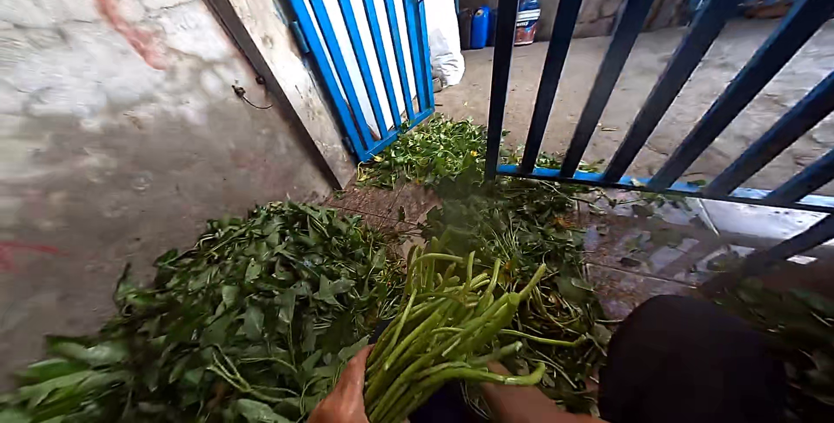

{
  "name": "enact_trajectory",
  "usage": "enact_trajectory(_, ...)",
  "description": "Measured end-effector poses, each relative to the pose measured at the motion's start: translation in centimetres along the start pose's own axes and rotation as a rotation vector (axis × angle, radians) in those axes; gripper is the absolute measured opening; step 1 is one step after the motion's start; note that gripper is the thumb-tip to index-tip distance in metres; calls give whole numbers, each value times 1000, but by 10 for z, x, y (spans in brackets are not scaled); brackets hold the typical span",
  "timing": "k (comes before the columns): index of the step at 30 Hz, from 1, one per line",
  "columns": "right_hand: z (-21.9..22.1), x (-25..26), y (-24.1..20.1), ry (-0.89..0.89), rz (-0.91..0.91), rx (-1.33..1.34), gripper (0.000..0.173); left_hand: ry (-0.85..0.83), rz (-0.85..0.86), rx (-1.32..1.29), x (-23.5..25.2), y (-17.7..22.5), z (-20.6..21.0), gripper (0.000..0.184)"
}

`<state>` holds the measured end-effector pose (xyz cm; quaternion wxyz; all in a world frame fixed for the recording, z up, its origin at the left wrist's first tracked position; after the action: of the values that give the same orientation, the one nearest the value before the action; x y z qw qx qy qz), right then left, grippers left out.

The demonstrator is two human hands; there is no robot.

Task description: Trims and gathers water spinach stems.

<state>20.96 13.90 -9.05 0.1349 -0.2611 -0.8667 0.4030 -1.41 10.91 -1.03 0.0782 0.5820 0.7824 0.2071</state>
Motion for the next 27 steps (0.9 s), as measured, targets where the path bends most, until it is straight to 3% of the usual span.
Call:
enact_trajectory(2, -3, 31, 28, 291, -133, 129, 105, -23, 8, -17, 4, 2, 1, 89)
enact_trajectory(5, -17, 70, 17, 361, -228, 687, 60, -90, -13, -69, 13, 2, 5, 90)
enact_trajectory(7, -33, 86, -3, 445, -391, 937, 61, -173, -75, -139, 21, -4, 7, 89)
enact_trajectory(9, -54, 89, -21, 551, -446, 1003, 76, -238, -149, -226, 24, -10, 9, 89)
enact_trajectory(11, -63, 99, -34, 620, -402, 1125, 73, -225, -181, -284, 23, -10, 11, 91)
enact_trajectory(13, -67, 116, -45, 704, -217, 1273, 62, -177, -203, -315, 18, -6, 15, 96)
enact_trajectory(15, -72, 128, -54, 779, 34, 1302, 70, -114, -262, -320, 14, -2, 17, 99)
enact_trajectory(16, -74, 131, -60, 786, 71, 1267, 74, -81, -295, -312, 12, -1, 18, 98)
enact_trajectory(19, -79, 130, -70, 670, -63, 1141, 87, -25, -361, -314, 9, -2, 17, 93)
enact_trajectory(23, -75, 115, -62, 587, -240, 1046, 109, -100, -369, -353, 14, -7, 18, 87)
enact_trajectory(24, -73, 114, -59, 620, -250, 1033, 110, -108, -368, -335, 15, -6, 18, 89)
enact_trajectory(27, -74, 119, -51, 780, -244, 1031, 93, 0, -281, -267, 7, 11, 17, 96)
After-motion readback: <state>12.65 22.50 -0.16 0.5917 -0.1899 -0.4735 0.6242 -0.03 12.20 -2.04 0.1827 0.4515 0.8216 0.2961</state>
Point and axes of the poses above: each hand's wrist, its own x-axis towards the middle knuckle, its own z-axis out of the palm, y = z × x, the point moved 6 cm from there along x, towards the middle knuckle, and after that the axes turned 13 degrees about -z, right-handed, at the moved point
